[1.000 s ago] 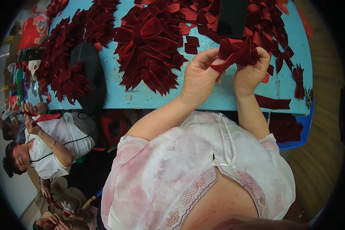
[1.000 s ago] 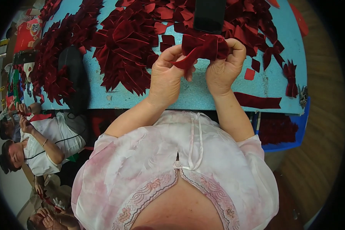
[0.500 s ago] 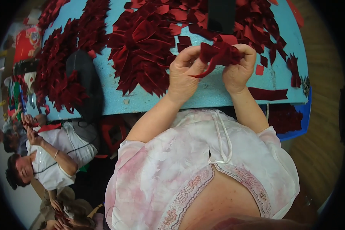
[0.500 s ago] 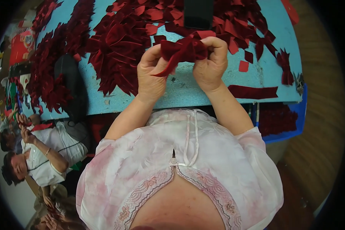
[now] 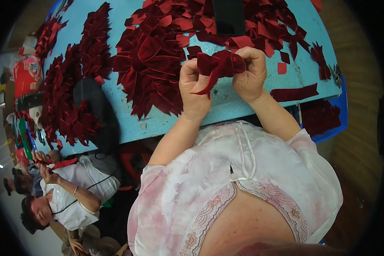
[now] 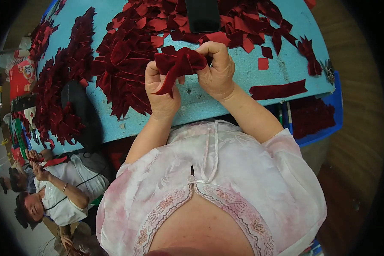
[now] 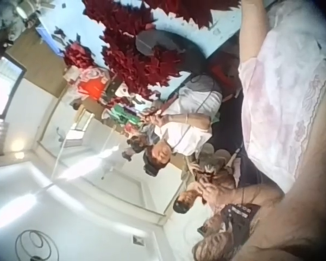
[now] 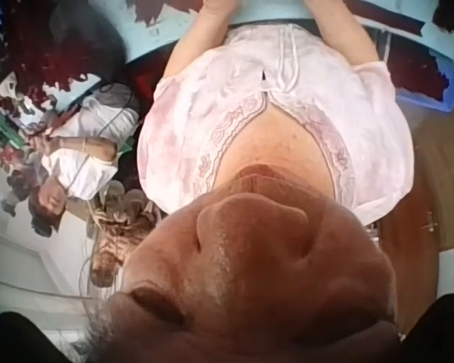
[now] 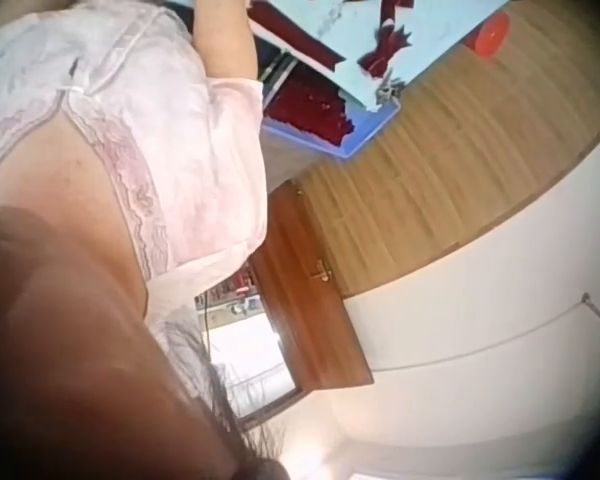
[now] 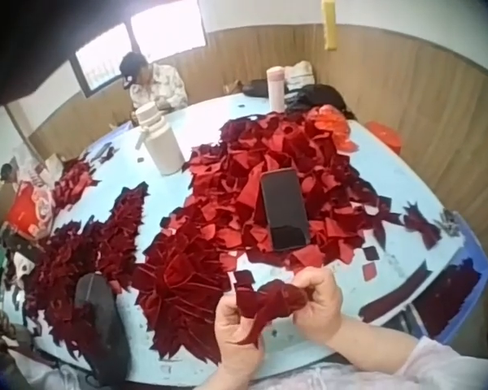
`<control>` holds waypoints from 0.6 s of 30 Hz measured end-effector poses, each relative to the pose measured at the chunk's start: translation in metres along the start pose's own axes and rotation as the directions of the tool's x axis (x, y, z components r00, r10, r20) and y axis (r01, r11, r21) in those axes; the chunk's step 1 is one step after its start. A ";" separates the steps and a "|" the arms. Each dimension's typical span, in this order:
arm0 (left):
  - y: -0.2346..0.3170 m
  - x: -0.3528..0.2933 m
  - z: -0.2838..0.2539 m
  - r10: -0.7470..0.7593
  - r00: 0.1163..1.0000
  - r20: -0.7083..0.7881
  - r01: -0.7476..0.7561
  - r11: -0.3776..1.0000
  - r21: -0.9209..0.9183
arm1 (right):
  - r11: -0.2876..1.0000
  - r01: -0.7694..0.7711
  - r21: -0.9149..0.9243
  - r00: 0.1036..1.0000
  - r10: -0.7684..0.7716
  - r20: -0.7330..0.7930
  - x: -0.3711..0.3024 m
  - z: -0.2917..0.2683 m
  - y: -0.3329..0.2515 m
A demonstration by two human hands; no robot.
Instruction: Assembling decorative fabric bows from red ribbons at a factory workbench.
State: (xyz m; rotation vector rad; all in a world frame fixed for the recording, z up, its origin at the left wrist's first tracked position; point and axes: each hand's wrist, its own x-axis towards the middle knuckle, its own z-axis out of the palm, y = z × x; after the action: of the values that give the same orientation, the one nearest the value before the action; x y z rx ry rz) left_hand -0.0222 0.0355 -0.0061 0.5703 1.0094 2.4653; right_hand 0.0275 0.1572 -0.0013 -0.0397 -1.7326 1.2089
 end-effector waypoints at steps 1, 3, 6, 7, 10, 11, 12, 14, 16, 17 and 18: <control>0.001 -0.001 0.000 -0.003 1.000 0.006 0.003 1.000 0.000 | 1.000 -0.003 -0.017 0.999 0.004 0.046 -0.002 -0.001 0.000; 0.011 0.001 0.009 -0.191 0.981 -0.027 0.177 0.945 -0.274 | 0.998 -0.010 -0.055 0.990 0.018 0.137 -0.005 -0.003 0.000; 0.009 0.003 0.003 -0.163 0.984 -0.072 0.150 0.977 -0.154 | 0.998 0.053 -0.037 0.981 -0.046 0.188 -0.003 -0.004 0.002; 0.008 0.006 0.000 -0.024 0.996 -0.089 0.034 0.994 0.108 | 0.996 0.084 -0.027 0.973 -0.077 0.217 -0.002 -0.005 0.003; 0.011 0.013 -0.008 0.124 0.992 -0.011 -0.105 0.882 0.460 | 0.994 0.061 -0.094 0.979 -0.041 0.201 -0.002 -0.006 0.003; 0.014 0.016 -0.012 0.131 0.990 0.046 -0.135 0.824 0.551 | 0.991 0.049 -0.125 0.981 -0.024 0.194 -0.002 -0.007 0.003; 0.018 0.019 -0.014 0.135 0.986 0.102 -0.169 0.753 0.636 | 0.991 0.048 -0.124 0.980 -0.023 0.195 -0.001 -0.006 0.005; 0.025 0.024 -0.018 -0.109 0.994 0.022 0.088 0.887 0.453 | 0.991 0.068 -0.119 0.993 -0.055 0.106 0.000 -0.003 0.008; 0.030 0.029 -0.021 -0.582 0.812 0.044 0.583 0.813 -0.002 | 0.990 0.076 -0.117 0.996 -0.069 0.060 0.001 -0.004 0.009; 0.033 0.030 -0.022 -0.581 0.813 0.041 0.582 0.813 -0.003 | 0.989 0.077 -0.128 0.996 -0.069 0.062 0.000 -0.005 0.009; 0.036 0.032 -0.022 -0.584 0.811 0.045 0.580 0.811 0.069 | 0.987 0.078 -0.139 0.996 -0.069 0.064 0.000 -0.007 0.009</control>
State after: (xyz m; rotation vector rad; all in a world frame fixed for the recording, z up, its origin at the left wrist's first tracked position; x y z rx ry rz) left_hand -0.0682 0.0164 0.0128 0.2878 1.0371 1.8655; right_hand 0.0280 0.1666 -0.0078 -0.0244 -1.8535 1.0412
